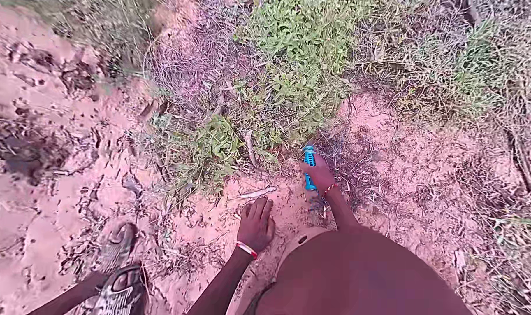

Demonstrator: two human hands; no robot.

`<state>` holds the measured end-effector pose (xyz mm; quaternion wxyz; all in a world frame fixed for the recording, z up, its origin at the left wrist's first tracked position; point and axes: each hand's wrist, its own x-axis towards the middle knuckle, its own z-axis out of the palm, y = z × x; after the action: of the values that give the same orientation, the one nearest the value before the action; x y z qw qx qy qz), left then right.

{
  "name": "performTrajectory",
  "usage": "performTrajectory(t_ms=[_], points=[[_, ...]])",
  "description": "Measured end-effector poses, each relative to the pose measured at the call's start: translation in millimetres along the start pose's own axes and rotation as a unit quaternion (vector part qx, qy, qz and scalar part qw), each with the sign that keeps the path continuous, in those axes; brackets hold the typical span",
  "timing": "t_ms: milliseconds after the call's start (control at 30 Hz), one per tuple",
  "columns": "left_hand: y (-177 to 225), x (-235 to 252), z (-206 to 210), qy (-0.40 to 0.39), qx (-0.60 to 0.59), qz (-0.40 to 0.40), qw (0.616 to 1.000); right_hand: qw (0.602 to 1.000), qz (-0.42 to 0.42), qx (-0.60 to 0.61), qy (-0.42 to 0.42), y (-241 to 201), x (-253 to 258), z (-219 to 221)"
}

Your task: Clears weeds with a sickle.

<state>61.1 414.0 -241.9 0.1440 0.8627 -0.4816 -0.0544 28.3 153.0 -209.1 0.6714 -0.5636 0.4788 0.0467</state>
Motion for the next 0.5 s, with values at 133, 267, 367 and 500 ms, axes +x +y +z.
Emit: performTrajectory(t_ms=[133, 267, 367, 500], points=[[-1, -5, -2, -0.008, 0.000, 0.006, 1.000, 1.000, 0.016, -0.005, -0.002, 12, -32, 20], [-7, -3, 10, 0.034, 0.036, 0.024, 0.998, 0.999, 0.021, -0.043, -0.021, 11, -26, 9], [-4, -10, 12, 0.016, 0.038, 0.013, 0.999, 0.992, 0.027, -0.120, -0.024, -7, 11, 16], [-8, -8, 15, 0.010, 0.040, 0.023, 0.999, 0.990, 0.007, -0.143, -0.013, -2, 5, 32]])
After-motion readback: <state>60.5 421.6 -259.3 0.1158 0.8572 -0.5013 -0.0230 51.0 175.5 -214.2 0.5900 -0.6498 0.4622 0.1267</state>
